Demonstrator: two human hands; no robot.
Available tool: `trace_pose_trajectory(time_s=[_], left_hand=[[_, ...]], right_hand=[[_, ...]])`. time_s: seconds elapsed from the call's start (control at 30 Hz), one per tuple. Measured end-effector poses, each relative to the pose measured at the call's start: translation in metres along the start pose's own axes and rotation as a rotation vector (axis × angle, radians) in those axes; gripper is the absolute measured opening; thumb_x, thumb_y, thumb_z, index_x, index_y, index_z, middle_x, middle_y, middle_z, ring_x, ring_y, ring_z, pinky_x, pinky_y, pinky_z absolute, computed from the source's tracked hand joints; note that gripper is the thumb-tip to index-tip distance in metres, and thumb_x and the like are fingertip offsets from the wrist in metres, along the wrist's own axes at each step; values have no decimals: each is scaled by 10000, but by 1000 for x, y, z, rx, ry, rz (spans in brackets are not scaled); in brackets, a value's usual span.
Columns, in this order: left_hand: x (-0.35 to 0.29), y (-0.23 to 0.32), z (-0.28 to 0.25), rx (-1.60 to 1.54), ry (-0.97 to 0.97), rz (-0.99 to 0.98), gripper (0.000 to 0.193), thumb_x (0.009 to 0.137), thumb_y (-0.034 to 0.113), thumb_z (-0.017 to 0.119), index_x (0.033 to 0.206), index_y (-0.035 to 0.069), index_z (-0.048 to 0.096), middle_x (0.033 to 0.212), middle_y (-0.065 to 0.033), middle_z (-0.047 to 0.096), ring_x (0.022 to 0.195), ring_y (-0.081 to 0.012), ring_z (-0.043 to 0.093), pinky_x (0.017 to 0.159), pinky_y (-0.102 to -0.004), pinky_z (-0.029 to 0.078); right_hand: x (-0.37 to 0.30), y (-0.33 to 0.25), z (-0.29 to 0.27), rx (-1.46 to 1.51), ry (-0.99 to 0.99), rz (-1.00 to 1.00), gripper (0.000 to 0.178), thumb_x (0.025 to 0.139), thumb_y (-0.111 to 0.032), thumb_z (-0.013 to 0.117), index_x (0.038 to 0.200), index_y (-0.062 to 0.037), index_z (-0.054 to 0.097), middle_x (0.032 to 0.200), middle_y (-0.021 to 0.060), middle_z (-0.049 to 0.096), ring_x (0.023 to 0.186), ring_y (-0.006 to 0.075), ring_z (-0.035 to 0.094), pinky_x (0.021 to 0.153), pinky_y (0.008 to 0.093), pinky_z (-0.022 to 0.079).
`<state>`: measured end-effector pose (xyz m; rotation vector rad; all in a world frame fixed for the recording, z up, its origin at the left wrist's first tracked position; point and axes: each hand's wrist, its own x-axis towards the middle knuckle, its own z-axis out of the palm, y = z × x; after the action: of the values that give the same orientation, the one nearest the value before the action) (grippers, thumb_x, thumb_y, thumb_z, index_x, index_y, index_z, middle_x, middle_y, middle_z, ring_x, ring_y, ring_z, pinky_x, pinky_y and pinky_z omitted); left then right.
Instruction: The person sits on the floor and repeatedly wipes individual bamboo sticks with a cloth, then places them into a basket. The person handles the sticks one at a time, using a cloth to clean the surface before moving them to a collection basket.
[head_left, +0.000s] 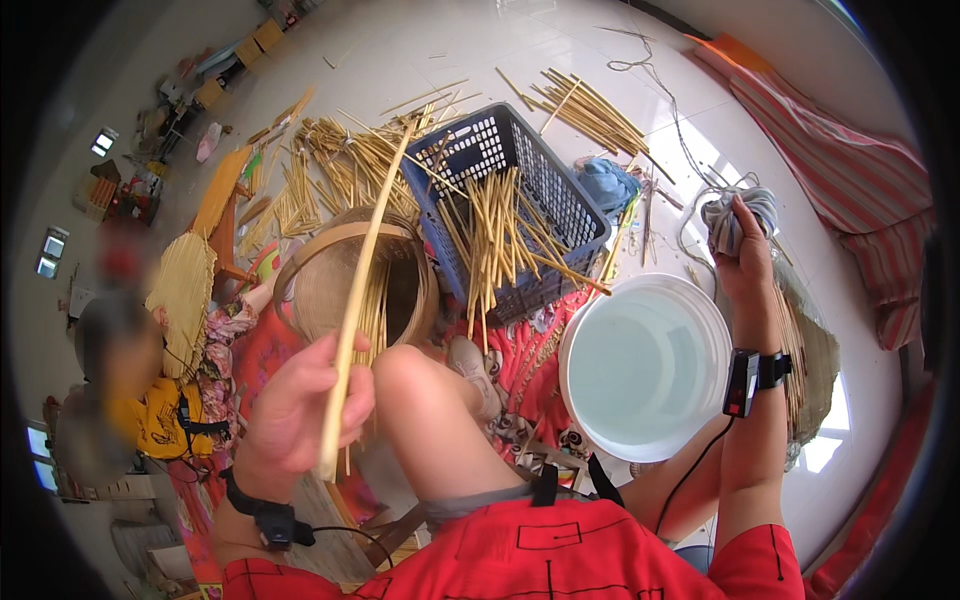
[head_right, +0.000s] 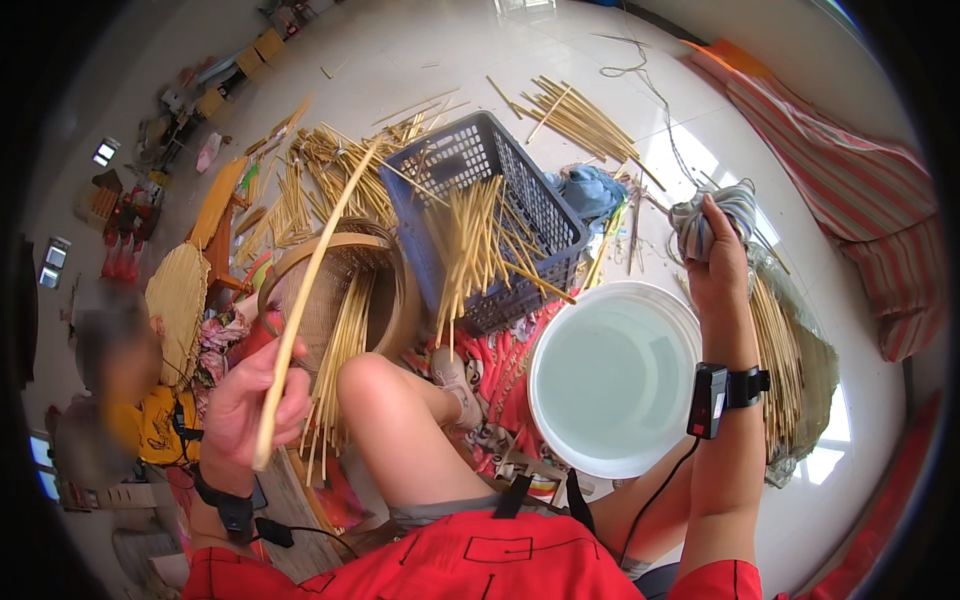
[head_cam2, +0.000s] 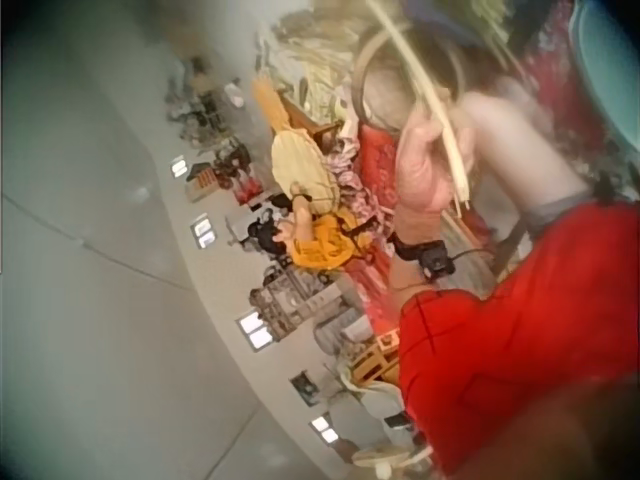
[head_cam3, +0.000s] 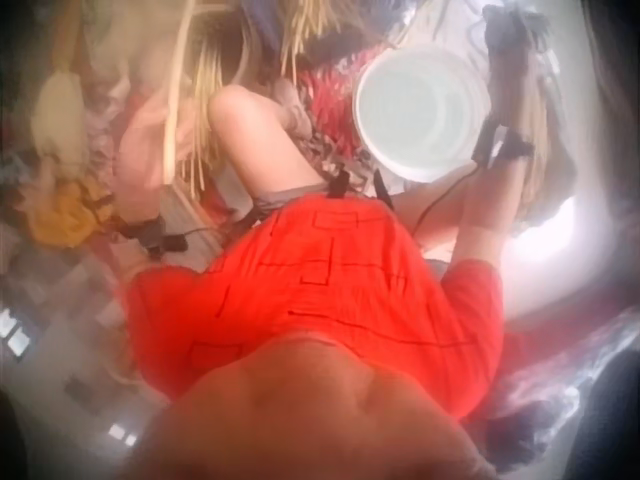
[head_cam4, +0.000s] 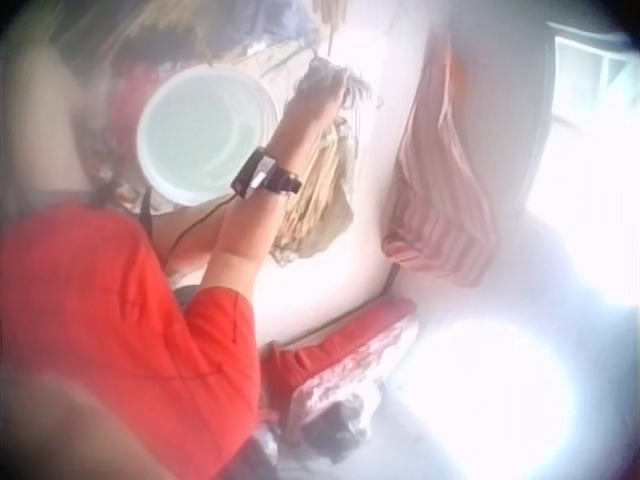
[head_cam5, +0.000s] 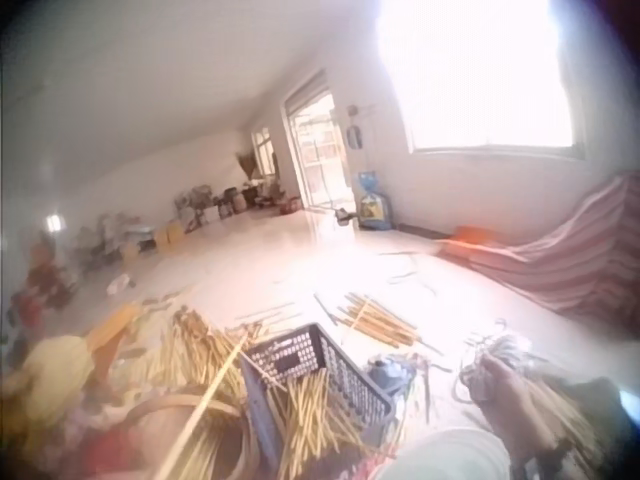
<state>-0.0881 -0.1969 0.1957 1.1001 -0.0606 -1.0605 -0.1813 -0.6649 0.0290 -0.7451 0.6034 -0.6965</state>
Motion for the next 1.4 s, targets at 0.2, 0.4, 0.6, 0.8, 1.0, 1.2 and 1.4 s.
trace_pose_trajectory(time_s=[0.2,0.4,0.6,0.8,1.0,1.2,1.4], left_hand=[[99,-43,10,250,-224,-1,288,897,183,495,1155,88,409,742,-73,551,571,-66,425,494,-177,316],[199,-73,38,316,-546,-81,300,888,126,465,1181,85,413,752,-45,583,561,-46,454,494,-163,327],[244,-102,54,375,-662,-184,303,870,116,498,1161,74,426,746,-43,575,593,-59,495,523,-171,373],[236,-118,52,321,-695,-252,321,841,141,540,1136,77,430,705,-53,569,578,-71,521,464,-175,376],[230,-127,44,243,-678,-252,299,886,191,484,1151,54,467,726,-77,603,581,-82,536,484,-171,379],[234,-124,57,323,-490,-202,301,939,157,402,1163,4,533,734,-113,653,577,-90,591,503,-170,419],[236,-121,62,378,-416,-221,258,929,108,426,1079,-20,591,773,-149,678,567,-80,603,504,-163,444]], right_hand=[[-14,28,16,15,-174,95,237,882,-210,642,1027,-40,564,894,49,633,800,150,637,739,311,533],[-38,36,43,27,-336,263,318,937,-291,544,1131,-39,530,1002,74,636,893,188,645,797,316,518],[-43,31,55,110,-299,261,352,950,-386,491,1104,-76,554,981,75,661,872,190,657,747,335,527],[-35,35,41,143,-194,226,352,936,-331,533,1175,-74,527,1032,51,649,916,182,648,832,339,519],[-25,45,36,59,-160,174,331,901,-267,609,1139,-47,541,1026,46,627,916,143,623,810,300,508],[-30,51,40,-61,-84,182,283,887,-261,632,1057,-47,558,903,38,622,772,131,628,695,267,508],[-36,51,43,-88,-129,145,368,842,-272,693,1107,-52,562,986,30,604,898,121,578,769,277,461]])
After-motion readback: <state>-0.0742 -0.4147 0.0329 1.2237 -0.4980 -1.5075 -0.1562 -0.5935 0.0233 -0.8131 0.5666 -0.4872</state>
